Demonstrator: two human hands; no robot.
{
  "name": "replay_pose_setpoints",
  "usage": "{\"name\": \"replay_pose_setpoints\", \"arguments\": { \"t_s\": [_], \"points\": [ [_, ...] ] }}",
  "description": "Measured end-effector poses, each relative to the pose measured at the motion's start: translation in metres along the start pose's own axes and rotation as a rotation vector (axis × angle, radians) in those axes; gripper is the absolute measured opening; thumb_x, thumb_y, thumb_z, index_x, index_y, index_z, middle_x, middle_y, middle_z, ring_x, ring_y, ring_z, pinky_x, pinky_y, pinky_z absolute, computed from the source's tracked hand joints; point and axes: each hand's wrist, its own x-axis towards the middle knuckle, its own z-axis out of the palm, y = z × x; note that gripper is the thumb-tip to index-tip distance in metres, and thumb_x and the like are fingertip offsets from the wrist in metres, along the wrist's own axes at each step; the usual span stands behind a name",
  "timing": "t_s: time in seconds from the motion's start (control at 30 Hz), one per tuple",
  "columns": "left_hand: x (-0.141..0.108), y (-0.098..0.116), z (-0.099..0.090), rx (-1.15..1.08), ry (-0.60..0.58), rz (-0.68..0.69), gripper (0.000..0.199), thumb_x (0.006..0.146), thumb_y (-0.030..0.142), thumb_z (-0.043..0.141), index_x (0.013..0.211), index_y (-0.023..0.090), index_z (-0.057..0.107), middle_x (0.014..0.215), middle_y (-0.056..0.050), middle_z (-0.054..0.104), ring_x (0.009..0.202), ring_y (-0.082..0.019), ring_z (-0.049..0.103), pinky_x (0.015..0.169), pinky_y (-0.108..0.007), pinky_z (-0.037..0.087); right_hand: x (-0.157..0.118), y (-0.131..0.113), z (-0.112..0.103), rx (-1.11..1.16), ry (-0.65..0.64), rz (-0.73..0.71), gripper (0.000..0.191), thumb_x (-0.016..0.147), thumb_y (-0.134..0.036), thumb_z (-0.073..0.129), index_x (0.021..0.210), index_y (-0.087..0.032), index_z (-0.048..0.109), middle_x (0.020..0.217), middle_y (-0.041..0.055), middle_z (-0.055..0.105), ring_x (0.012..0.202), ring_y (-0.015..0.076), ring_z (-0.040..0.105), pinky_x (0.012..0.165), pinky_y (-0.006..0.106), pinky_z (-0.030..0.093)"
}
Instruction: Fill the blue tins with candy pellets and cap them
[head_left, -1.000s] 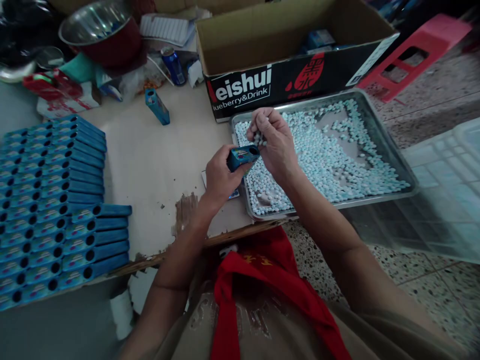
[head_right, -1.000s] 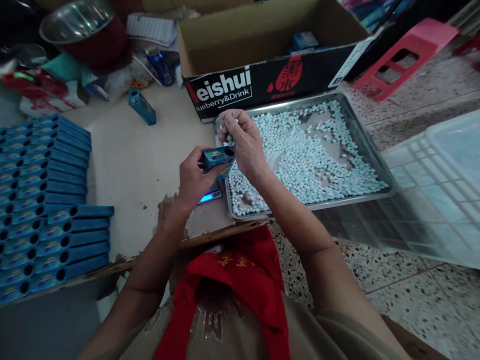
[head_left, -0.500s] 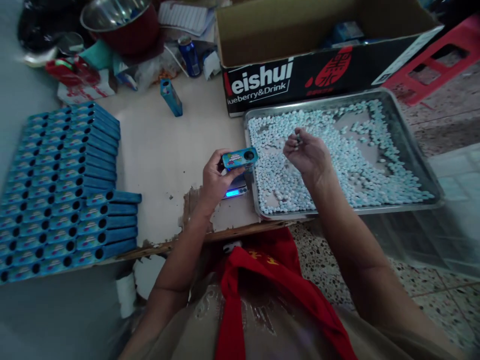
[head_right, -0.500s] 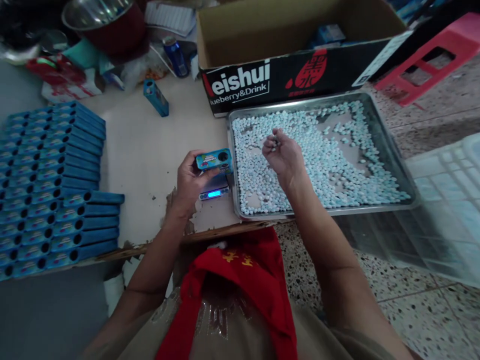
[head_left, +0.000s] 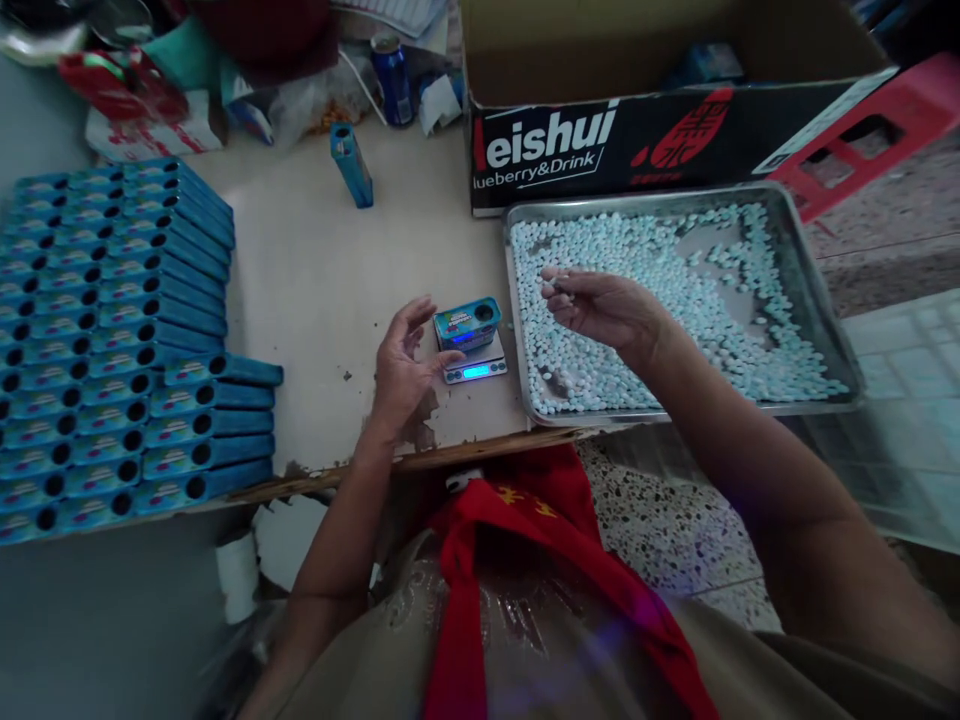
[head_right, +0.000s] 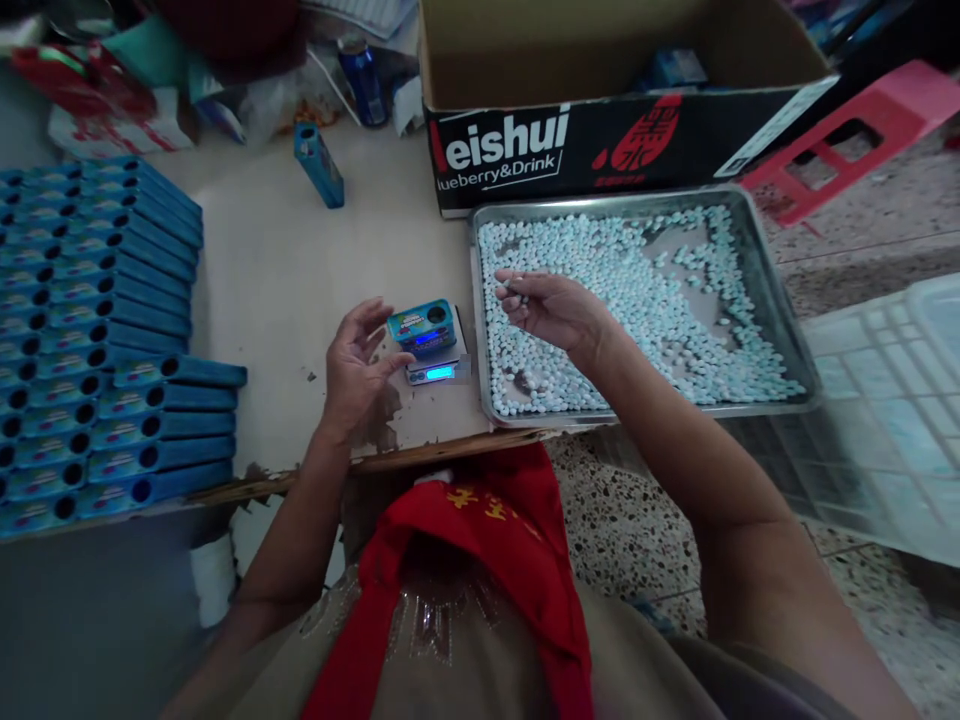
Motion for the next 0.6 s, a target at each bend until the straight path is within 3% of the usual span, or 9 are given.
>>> {"name": "replay_pose_setpoints", "arguments": {
  "t_s": [0.1, 0.3, 0.47, 0.6],
  "points": [
    [-0.013, 0.007, -0.031, 0.069, 0.079, -0.03, 0.077, 0.087, 0.061, 0.106, 0.15, 0.031, 0.072, 0.145, -0.012, 0.082, 0.146, -0.036, 0.078, 0.126, -0.059, 0.064, -0.006, -0.001, 0.001, -0.049, 0.004, 0.029, 0.016, 0.106, -0.006, 0.07, 0.104, -0.021, 0.076, 0.084, 0.0013, 0.072, 0.063, 0.0081, 0.061, 0.054, 0.01, 0.054],
    [-0.045, 0.012, -0.09, 0.185, 0.259, -0.144, 0.054, 0.091, 0.05, 0.1, 0.133, 0.024, 0.078, 0.119, -0.008, 0.086, 0.116, -0.026, 0.086, 0.109, -0.043, 0.073, -0.017, -0.006, 0.015, -0.311, -0.111, -0.058, 0.008, 0.107, -0.022, 0.085, 0.106, -0.019, 0.078, 0.079, -0.0004, 0.07, 0.057, 0.007, 0.054, 0.049, 0.014, 0.043],
    [-0.057, 0.019, -0.107, 0.262, 0.326, -0.103, 0.045, 0.093, 0.035, 0.098, 0.132, 0.026, 0.078, 0.117, -0.006, 0.086, 0.113, -0.025, 0.086, 0.108, -0.043, 0.075, -0.021, -0.012, 0.043, -0.56, -0.178, -0.178, 0.029, 0.104, -0.044, 0.097, 0.1, -0.022, 0.078, 0.075, -0.0005, 0.069, 0.057, 0.0096, 0.054, 0.05, 0.02, 0.041],
    [-0.059, 0.021, -0.107, 0.267, 0.305, -0.087, 0.04, 0.094, 0.027, 0.097, 0.129, 0.025, 0.079, 0.115, -0.005, 0.086, 0.111, -0.023, 0.087, 0.111, -0.044, 0.075, -0.024, -0.02, 0.066, -0.71, -0.213, -0.242, 0.033, 0.104, -0.046, 0.098, 0.098, -0.022, 0.077, 0.073, -0.0001, 0.067, 0.059, 0.0107, 0.053, 0.051, 0.023, 0.04]
  ]
}}
